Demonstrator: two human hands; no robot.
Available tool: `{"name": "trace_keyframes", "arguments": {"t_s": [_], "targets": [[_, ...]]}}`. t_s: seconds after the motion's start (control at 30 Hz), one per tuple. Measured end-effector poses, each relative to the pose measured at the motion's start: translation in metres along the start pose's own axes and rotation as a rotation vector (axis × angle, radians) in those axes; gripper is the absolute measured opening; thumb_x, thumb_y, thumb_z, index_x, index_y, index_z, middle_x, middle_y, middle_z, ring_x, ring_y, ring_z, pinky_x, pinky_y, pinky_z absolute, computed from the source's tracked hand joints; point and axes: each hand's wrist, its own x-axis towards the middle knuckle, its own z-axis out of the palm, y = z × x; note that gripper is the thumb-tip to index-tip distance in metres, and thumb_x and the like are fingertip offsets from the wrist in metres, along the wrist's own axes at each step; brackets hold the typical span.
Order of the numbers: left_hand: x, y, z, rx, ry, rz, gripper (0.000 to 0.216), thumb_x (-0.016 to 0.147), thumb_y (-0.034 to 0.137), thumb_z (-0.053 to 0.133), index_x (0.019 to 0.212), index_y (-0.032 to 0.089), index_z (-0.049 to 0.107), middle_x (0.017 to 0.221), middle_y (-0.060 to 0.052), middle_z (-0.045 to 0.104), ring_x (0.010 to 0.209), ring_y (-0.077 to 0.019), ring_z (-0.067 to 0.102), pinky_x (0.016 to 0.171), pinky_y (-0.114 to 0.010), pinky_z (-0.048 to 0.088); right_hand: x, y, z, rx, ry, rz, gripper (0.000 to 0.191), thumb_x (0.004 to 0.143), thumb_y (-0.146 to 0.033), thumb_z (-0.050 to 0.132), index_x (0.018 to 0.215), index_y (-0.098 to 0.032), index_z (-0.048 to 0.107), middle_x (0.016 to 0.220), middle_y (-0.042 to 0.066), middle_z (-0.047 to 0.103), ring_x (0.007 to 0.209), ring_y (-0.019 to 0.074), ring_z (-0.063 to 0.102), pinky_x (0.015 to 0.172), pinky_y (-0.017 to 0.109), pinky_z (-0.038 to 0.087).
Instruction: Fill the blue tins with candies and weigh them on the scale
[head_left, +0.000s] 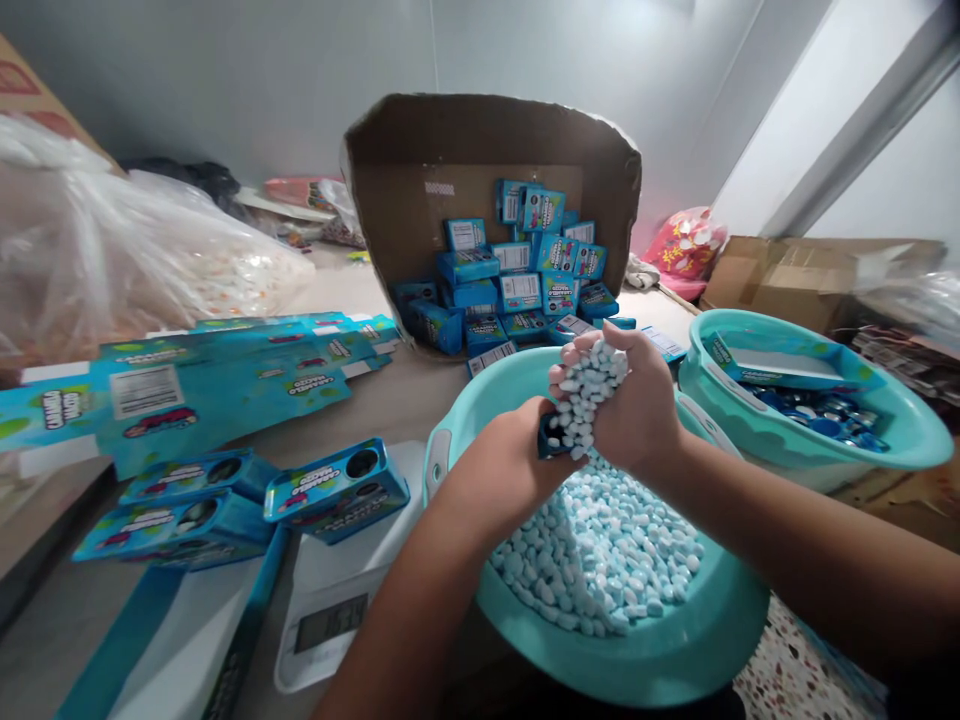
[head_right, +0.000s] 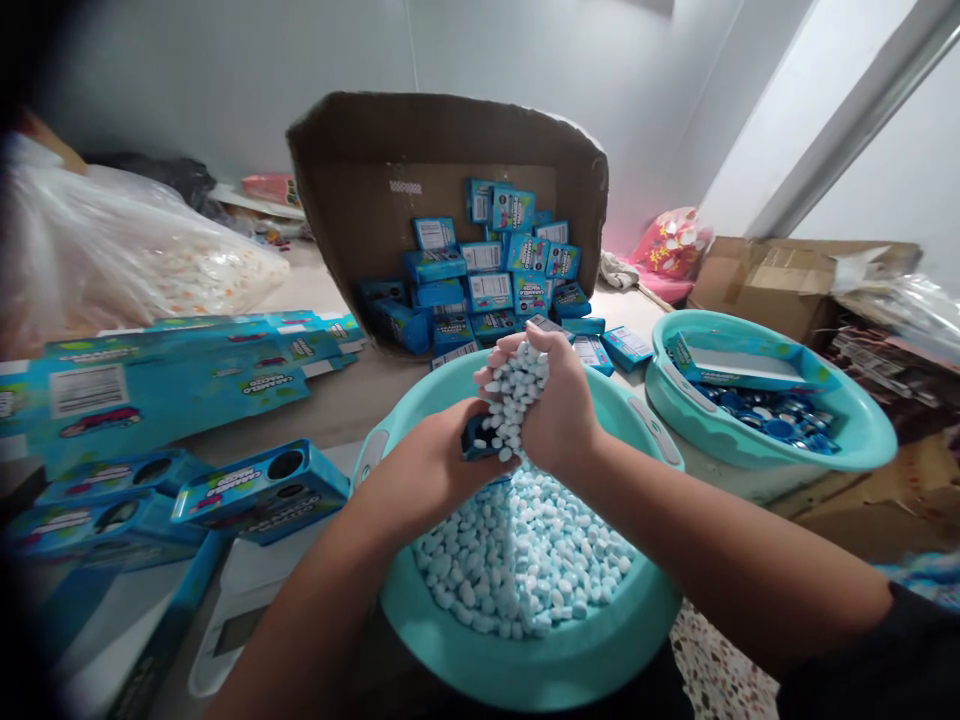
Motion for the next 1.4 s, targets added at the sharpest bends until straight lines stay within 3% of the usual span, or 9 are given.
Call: {"name": "trace_keyframes", "arguments": {"t_s": [0.13, 0.5, 0.63, 0.77, 0.87, 0.97, 1.07, 1.2, 1.4], "targets": [[0.000, 0.004, -0.001, 0.018, 0.012, 0.018, 0.044, 0.085, 0.026, 0.065, 0.128, 0.027, 0.059, 0.122, -0.002, 0.070, 0.105, -0.0266, 0.066, 0.080, -0.033, 0.050, -0.002, 0.001, 0.002, -0.051, -0.052, -0.042, 0.021, 0.077, -0.039, 0.058, 0.065, -0.022, 0.059, 0.061, -0.001, 0.054, 0.068, 0.0171, 0.064, 0.071, 0.034, 0.056], [0.000, 0.004, 0.000, 0.063, 0.050, -0.024, 0.050, 0.083, 0.030, 0.068, 0.131, 0.028, 0.058, 0.115, -0.003, 0.072, 0.099, -0.0270, 0.067, 0.079, -0.035, 0.052, -0.002, 0.001, 0.000, -0.172, -0.124, -0.110, 0.017, 0.075, -0.036, 0.063, 0.067, -0.021, 0.065, 0.063, -0.001, 0.060, 0.075, 0.0198, 0.069, 0.082, 0.039, 0.058], [0.001, 0.004, 0.000, 0.100, 0.068, -0.005, 0.052, 0.082, 0.028, 0.069, 0.132, 0.028, 0.056, 0.122, -0.003, 0.070, 0.106, -0.0281, 0.066, 0.082, -0.035, 0.053, -0.004, -0.004, 0.002, -0.210, -0.191, -0.103, 0.026, 0.084, -0.041, 0.057, 0.070, -0.021, 0.068, 0.067, 0.001, 0.064, 0.080, 0.0203, 0.071, 0.089, 0.041, 0.057], [0.002, 0.002, 0.001, 0.123, 0.116, 0.041, 0.042, 0.083, 0.032, 0.071, 0.124, 0.027, 0.061, 0.124, -0.004, 0.069, 0.112, -0.0295, 0.064, 0.086, -0.036, 0.052, -0.008, -0.011, 0.006, -0.262, -0.309, -0.120, 0.037, 0.094, -0.050, 0.054, 0.076, -0.022, 0.071, 0.081, 0.003, 0.072, 0.097, 0.0227, 0.071, 0.096, 0.042, 0.054], [0.001, 0.002, 0.001, 0.104, 0.154, -0.012, 0.034, 0.082, 0.035, 0.074, 0.114, 0.027, 0.063, 0.106, -0.002, 0.073, 0.096, -0.0260, 0.069, 0.077, -0.034, 0.052, -0.011, -0.016, 0.004, -0.341, -0.379, -0.201, 0.038, 0.096, -0.055, 0.052, 0.088, -0.025, 0.073, 0.102, 0.003, 0.074, 0.111, 0.0236, 0.067, 0.097, 0.041, 0.052], [0.001, 0.004, 0.001, 0.078, 0.198, -0.099, 0.034, 0.081, 0.033, 0.076, 0.111, 0.026, 0.061, 0.094, 0.001, 0.073, 0.084, -0.0220, 0.070, 0.071, -0.031, 0.050, -0.009, -0.020, -0.008, -0.555, -0.324, -0.386, 0.032, 0.098, -0.048, 0.050, 0.103, -0.027, 0.073, 0.114, 0.002, 0.072, 0.116, 0.0219, 0.063, 0.096, 0.038, 0.049], [0.001, 0.005, -0.001, 0.080, 0.264, -0.120, 0.030, 0.083, 0.034, 0.073, 0.110, 0.027, 0.061, 0.094, 0.003, 0.073, 0.082, -0.0195, 0.069, 0.068, -0.029, 0.048, -0.003, -0.022, -0.025, -0.974, -0.198, -0.634, 0.019, 0.095, -0.036, 0.059, 0.099, -0.025, 0.074, 0.105, 0.004, 0.070, 0.102, 0.0205, 0.064, 0.083, 0.033, 0.049], [0.001, 0.003, -0.003, 0.144, 0.342, -0.150, 0.030, 0.082, 0.037, 0.073, 0.109, 0.030, 0.061, 0.094, 0.004, 0.073, 0.083, -0.0187, 0.069, 0.066, -0.028, 0.046, 0.003, -0.021, -0.037, -1.386, -0.256, -0.653, 0.015, 0.092, -0.030, 0.064, 0.086, -0.022, 0.074, 0.089, 0.006, 0.068, 0.082, 0.0198, 0.061, 0.069, 0.033, 0.044], [0.001, -0.001, -0.003, 0.232, 0.307, -0.093, 0.026, 0.084, 0.034, 0.071, 0.107, 0.029, 0.059, 0.092, 0.004, 0.072, 0.085, -0.0207, 0.069, 0.065, -0.028, 0.044, -0.009, -0.010, -0.025, -1.551, -0.328, -0.712, 0.021, 0.093, -0.014, 0.055, 0.084, -0.018, 0.074, 0.087, 0.007, 0.067, 0.081, 0.0191, 0.060, 0.071, 0.033, 0.044]]}}
